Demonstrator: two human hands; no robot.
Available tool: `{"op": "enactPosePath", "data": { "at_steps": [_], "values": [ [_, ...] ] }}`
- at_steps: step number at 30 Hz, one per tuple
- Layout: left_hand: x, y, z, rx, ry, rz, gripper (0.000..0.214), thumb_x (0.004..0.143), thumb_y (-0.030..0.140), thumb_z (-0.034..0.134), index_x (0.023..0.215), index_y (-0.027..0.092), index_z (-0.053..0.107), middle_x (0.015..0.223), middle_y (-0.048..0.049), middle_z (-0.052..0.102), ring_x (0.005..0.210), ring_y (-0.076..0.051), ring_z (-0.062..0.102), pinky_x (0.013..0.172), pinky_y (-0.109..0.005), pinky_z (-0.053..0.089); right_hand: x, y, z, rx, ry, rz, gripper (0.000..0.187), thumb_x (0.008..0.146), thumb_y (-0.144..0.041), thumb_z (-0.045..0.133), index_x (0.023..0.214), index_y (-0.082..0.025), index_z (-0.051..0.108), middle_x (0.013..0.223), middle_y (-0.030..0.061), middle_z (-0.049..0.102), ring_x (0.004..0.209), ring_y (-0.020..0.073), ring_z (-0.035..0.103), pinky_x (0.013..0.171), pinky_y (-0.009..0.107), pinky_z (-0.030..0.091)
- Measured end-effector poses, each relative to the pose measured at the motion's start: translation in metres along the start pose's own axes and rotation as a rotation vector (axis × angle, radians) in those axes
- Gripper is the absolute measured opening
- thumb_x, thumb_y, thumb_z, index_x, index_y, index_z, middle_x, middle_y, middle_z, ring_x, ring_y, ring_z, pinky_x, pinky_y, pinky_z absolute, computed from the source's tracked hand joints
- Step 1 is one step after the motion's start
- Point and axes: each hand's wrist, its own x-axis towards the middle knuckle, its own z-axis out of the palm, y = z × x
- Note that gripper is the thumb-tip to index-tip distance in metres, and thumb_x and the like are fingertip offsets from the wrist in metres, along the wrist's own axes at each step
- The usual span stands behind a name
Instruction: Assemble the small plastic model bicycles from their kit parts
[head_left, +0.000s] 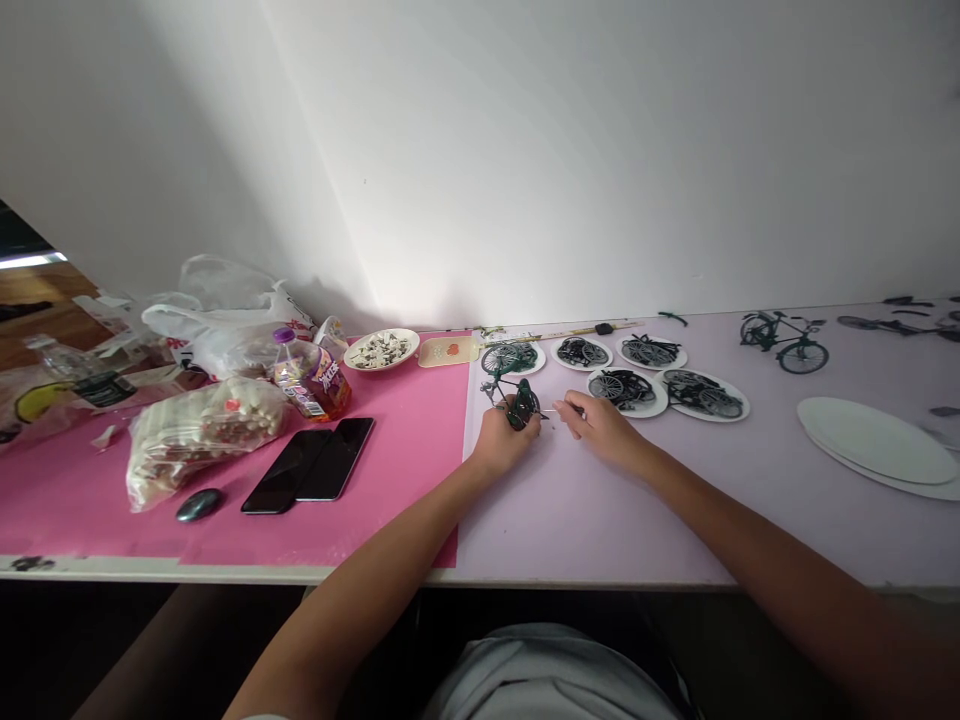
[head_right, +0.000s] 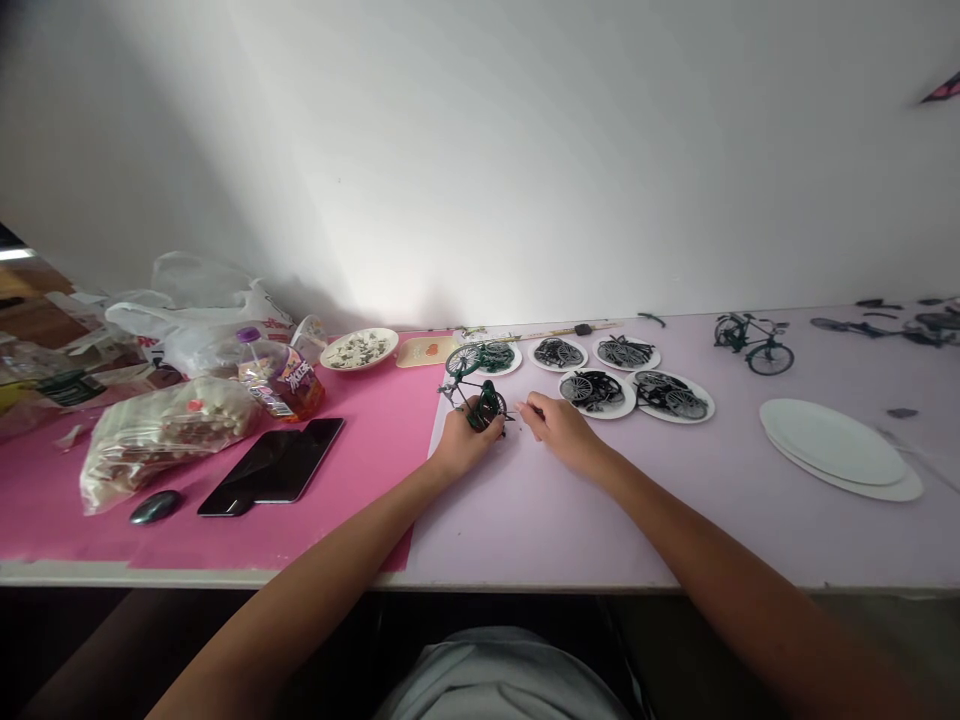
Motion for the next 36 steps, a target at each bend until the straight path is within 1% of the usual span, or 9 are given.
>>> {"op": "enactPosePath", "data": {
  "at_steps": [4, 9, 11, 13, 18, 25, 30, 33, 36],
  "values": [
    [-0.0001, -0.0001, 0.0001, 0.009, -0.007, 0.001, 0.018, 0.084, 0.031, 0.072, 0.086, 0.019, 0.059, 0.073, -0.0004, 0.066, 0.064, -0.014, 0.062, 0.060, -0.024, 0.046, -0.0001, 0.0023, 0.0008, 0.037, -0.016, 0.005, 0.044, 0.104, -0.054, 0.039, 0.074, -0.024, 0.047, 0.057, -0.0037, 0.050, 0.052, 0.0145, 0.046, 0.057, 0.029, 0.037],
    [-0.0012, 0.0037, -0.0006, -0.015, -0.007, -0.020, 0.017, 0.084, 0.030, 0.071, 0.083, 0.019, 0.058, 0.073, -0.0008, 0.067, 0.062, -0.014, 0.063, 0.060, -0.024, 0.048, -0.0006, 0.0054, 0.0043, 0.110, 0.000, -0.019, 0.024, 0.100, -0.044, 0.050, 0.086, -0.024, 0.048, 0.077, -0.0008, 0.061, 0.066, 0.0161, 0.055, 0.062, 0.028, 0.043],
    [-0.0014, 0.0046, -0.0009, -0.027, -0.003, -0.021, 0.017, 0.084, 0.030, 0.071, 0.083, 0.019, 0.058, 0.073, -0.0013, 0.067, 0.063, -0.015, 0.064, 0.061, -0.024, 0.049, -0.0008, 0.0052, 0.0051, 0.120, 0.002, -0.032, 0.021, 0.099, -0.042, 0.051, 0.088, -0.024, 0.049, 0.082, 0.0004, 0.062, 0.070, 0.0168, 0.057, 0.065, 0.029, 0.045],
    [-0.0013, 0.0044, -0.0009, -0.042, -0.002, -0.020, 0.016, 0.085, 0.030, 0.070, 0.083, 0.019, 0.058, 0.074, -0.0014, 0.067, 0.064, -0.015, 0.065, 0.062, -0.024, 0.049, -0.0012, 0.0040, 0.0049, 0.124, -0.004, -0.038, 0.022, 0.099, -0.043, 0.051, 0.088, -0.024, 0.049, 0.082, 0.0006, 0.062, 0.070, 0.0169, 0.056, 0.064, 0.029, 0.045],
    [-0.0001, 0.0012, -0.0006, -0.038, 0.004, 0.000, 0.018, 0.083, 0.031, 0.072, 0.083, 0.019, 0.059, 0.073, -0.0010, 0.066, 0.065, -0.014, 0.063, 0.062, -0.024, 0.048, -0.0022, 0.0016, 0.0016, 0.105, -0.044, -0.028, 0.030, 0.102, -0.046, 0.048, 0.081, -0.025, 0.044, 0.071, -0.0018, 0.059, 0.062, 0.0158, 0.050, 0.058, 0.028, 0.039],
    [-0.0002, 0.0000, -0.0007, -0.035, -0.018, 0.001, 0.018, 0.084, 0.032, 0.071, 0.085, 0.019, 0.059, 0.073, -0.0001, 0.065, 0.064, -0.014, 0.061, 0.061, -0.024, 0.047, -0.0011, 0.0040, 0.0017, 0.074, -0.035, -0.045, 0.039, 0.104, -0.049, 0.045, 0.074, -0.025, 0.039, 0.061, -0.0038, 0.052, 0.053, 0.0139, 0.042, 0.054, 0.028, 0.034],
    [0.0000, -0.0008, -0.0003, -0.049, -0.016, -0.007, 0.020, 0.083, 0.033, 0.073, 0.086, 0.019, 0.059, 0.075, -0.0012, 0.067, 0.065, -0.014, 0.062, 0.063, -0.024, 0.048, -0.0010, 0.0024, 0.0032, 0.107, -0.025, -0.023, 0.039, 0.102, -0.052, 0.047, 0.075, -0.025, 0.043, 0.061, -0.0039, 0.053, 0.054, 0.0143, 0.045, 0.055, 0.028, 0.037],
    [-0.0006, 0.0007, -0.0004, -0.058, -0.024, -0.024, 0.020, 0.084, 0.033, 0.073, 0.087, 0.019, 0.059, 0.074, -0.0009, 0.067, 0.064, -0.014, 0.062, 0.062, -0.025, 0.048, -0.0013, 0.0032, 0.0043, 0.151, -0.051, 0.010, 0.032, 0.101, -0.052, 0.048, 0.085, -0.025, 0.048, 0.063, -0.0042, 0.055, 0.057, 0.0155, 0.049, 0.057, 0.028, 0.039],
    [-0.0013, 0.0027, -0.0007, -0.037, -0.020, -0.021, 0.018, 0.084, 0.031, 0.072, 0.086, 0.019, 0.058, 0.073, -0.0007, 0.067, 0.063, -0.014, 0.062, 0.061, -0.025, 0.048, -0.0011, 0.0062, 0.0061, 0.199, -0.051, 0.027, 0.025, 0.100, -0.049, 0.050, 0.091, -0.026, 0.047, 0.069, -0.0040, 0.058, 0.062, 0.0165, 0.054, 0.060, 0.029, 0.042]
  ]
}}
